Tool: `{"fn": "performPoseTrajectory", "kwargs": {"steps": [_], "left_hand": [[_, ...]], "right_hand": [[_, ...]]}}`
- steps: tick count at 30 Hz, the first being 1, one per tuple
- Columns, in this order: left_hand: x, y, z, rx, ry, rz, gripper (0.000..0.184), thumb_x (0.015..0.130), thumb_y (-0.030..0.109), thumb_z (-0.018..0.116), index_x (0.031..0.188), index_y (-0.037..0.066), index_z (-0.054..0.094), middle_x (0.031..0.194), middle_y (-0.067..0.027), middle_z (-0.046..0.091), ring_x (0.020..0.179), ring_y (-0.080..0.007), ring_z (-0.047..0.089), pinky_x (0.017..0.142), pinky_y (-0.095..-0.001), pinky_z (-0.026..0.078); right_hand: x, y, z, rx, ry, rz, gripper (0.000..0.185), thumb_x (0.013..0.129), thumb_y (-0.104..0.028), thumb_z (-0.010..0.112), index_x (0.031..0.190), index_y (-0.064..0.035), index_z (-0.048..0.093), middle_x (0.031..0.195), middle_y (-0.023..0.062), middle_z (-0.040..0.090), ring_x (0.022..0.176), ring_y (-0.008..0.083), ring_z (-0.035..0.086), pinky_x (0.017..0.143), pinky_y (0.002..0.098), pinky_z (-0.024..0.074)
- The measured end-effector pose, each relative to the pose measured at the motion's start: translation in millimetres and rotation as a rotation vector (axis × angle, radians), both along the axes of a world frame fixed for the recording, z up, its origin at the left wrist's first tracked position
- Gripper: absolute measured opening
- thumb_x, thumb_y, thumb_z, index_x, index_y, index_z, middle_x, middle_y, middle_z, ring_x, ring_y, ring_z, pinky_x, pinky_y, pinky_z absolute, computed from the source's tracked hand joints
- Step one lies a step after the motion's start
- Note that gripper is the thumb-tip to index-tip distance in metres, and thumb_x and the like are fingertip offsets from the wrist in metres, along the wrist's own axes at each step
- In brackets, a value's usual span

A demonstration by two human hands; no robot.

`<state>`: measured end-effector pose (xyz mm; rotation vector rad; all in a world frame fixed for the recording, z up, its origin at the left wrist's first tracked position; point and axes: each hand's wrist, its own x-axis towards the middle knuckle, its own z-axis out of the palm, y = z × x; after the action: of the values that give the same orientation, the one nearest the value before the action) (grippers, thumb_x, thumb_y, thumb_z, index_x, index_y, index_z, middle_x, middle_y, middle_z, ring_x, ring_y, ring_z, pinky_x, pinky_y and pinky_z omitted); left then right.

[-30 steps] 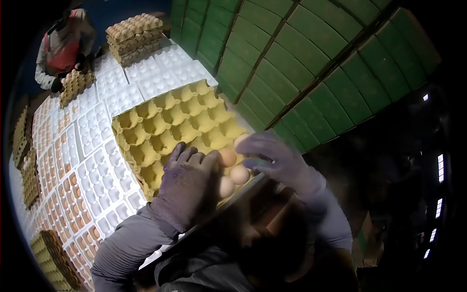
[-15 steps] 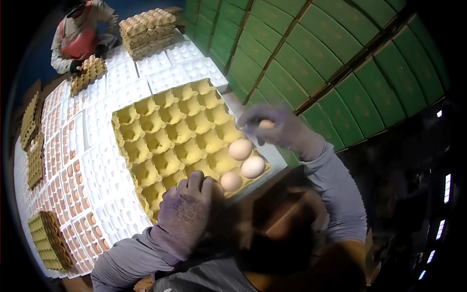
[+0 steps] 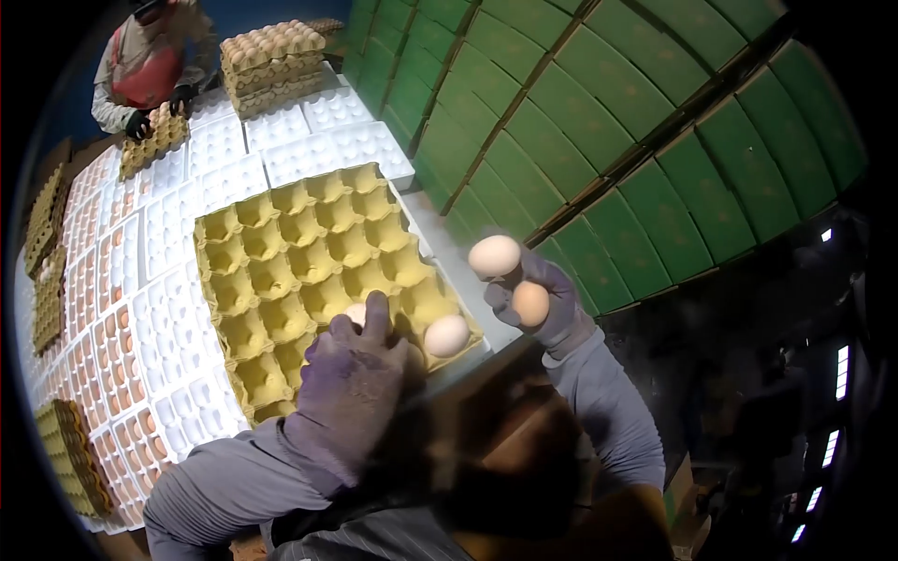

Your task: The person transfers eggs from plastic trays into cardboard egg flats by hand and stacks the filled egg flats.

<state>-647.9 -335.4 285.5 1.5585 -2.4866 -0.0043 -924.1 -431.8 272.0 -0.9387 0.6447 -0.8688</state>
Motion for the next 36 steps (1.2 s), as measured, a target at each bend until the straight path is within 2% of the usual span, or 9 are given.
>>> {"fn": "performPoseTrajectory", "kwargs": {"steps": [3, 6, 7, 11, 15, 17, 22, 27, 36], "left_hand": [[-4, -5, -5, -0.016, -0.099, 0.011, 0.015, 0.089, 0.021, 0.064, 0.1, 0.013, 0.072, 0.124, -0.0111, 0.053, 0.091, -0.0272, 0.062, 0.071, -0.0383, 0.058], [19, -5, 4, 0.068, 0.333, 0.014, 0.017, 0.087, 0.022, 0.072, 0.1, 0.011, 0.072, 0.127, -0.0135, 0.055, 0.101, -0.0316, 0.064, 0.079, -0.0419, 0.058], [38, -5, 13, 0.306, 0.627, -0.018, 0.044, 0.077, 0.033, 0.086, 0.113, 0.011, 0.074, 0.142, -0.0172, 0.051, 0.121, -0.0375, 0.059, 0.097, -0.0396, 0.053], [113, 31, 12, 0.738, 1.325, 0.078, 0.079, 0.078, 0.068, 0.074, 0.119, -0.001, 0.07, 0.141, -0.0203, 0.055, 0.127, -0.0295, 0.057, 0.103, -0.0433, 0.047], [217, 102, 1, 0.506, 1.271, 0.512, 0.089, 0.081, 0.076, 0.066, 0.122, -0.003, 0.067, 0.141, -0.0197, 0.056, 0.11, -0.0255, 0.067, 0.084, -0.0329, 0.057], [265, 142, -20, 0.43, 1.197, 0.7, 0.069, 0.086, 0.054, 0.072, 0.123, -0.004, 0.067, 0.14, -0.0148, 0.055, 0.095, -0.0185, 0.068, 0.074, -0.0267, 0.057], [317, 232, -101, 0.56, 0.653, 0.994, 0.046, 0.08, 0.017, 0.085, 0.122, 0.006, 0.071, 0.131, -0.0133, 0.058, 0.098, -0.0198, 0.065, 0.08, -0.0315, 0.056], [316, 287, -209, 0.303, 0.221, 0.684, 0.05, 0.081, 0.037, 0.081, 0.123, 0.018, 0.063, 0.142, -0.0155, 0.046, 0.109, -0.0363, 0.06, 0.084, -0.0479, 0.058], [350, 233, -238, 0.416, 0.377, 0.482, 0.042, 0.089, 0.029, 0.074, 0.128, 0.016, 0.064, 0.135, -0.0121, 0.055, 0.105, -0.0328, 0.066, 0.088, -0.0435, 0.056]], "right_hand": [[9, 13, 27, -0.163, 0.367, -0.018, 0.045, 0.087, -0.027, 0.078, 0.126, -0.0086, 0.063, 0.136, 0.0151, 0.054, 0.102, 0.0251, 0.068, 0.078, 0.0354, 0.0602], [30, 24, 38, -1.09, 1.169, 0.204, 0.057, 0.076, -0.026, 0.087, 0.126, -0.0112, 0.064, 0.144, 0.0165, 0.048, 0.121, 0.0319, 0.06, 0.094, 0.0401, 0.0563], [34, 25, 29, -1.245, 1.333, 0.205, 0.063, 0.065, -0.029, 0.092, 0.121, -0.014, 0.068, 0.143, 0.0161, 0.05, 0.132, 0.0356, 0.051, 0.104, 0.0433, 0.0499], [36, 26, 20, -1.151, 1.237, 0.09, 0.052, 0.064, -0.023, 0.093, 0.11, -0.01, 0.072, 0.139, 0.0169, 0.052, 0.128, 0.0346, 0.054, 0.103, 0.0434, 0.05], [68, 58, 33, -0.779, 0.763, -0.139, 0.04, 0.078, -0.025, 0.083, 0.108, -0.0024, 0.069, 0.138, 0.0167, 0.052, 0.122, 0.0312, 0.057, 0.101, 0.0406, 0.0509], [136, 116, 33, -0.643, 0.429, -0.329, 0.036, 0.081, -0.022, 0.08, 0.109, -0.0014, 0.069, 0.139, 0.0167, 0.05, 0.121, 0.0322, 0.058, 0.1, 0.042, 0.0523], [279, 163, -8, -1.163, 0.865, 0.585, 0.034, 0.079, -0.03, 0.082, 0.106, -0.0106, 0.074, 0.138, 0.024, 0.051, 0.109, 0.0348, 0.063, 0.089, 0.0406, 0.0561], [358, 212, -169, -1.252, 1.09, 0.538, 0.042, 0.079, -0.024, 0.075, 0.116, -0.0101, 0.064, 0.131, 0.0205, 0.053, 0.103, 0.0357, 0.06, 0.08, 0.0444, 0.0543], [418, 260, -216, -1.012, 1.12, 0.591, 0.033, 0.091, -0.023, 0.067, 0.122, -0.0136, 0.064, 0.114, 0.0156, 0.061, 0.091, 0.0299, 0.063, 0.074, 0.0451, 0.054]]}}
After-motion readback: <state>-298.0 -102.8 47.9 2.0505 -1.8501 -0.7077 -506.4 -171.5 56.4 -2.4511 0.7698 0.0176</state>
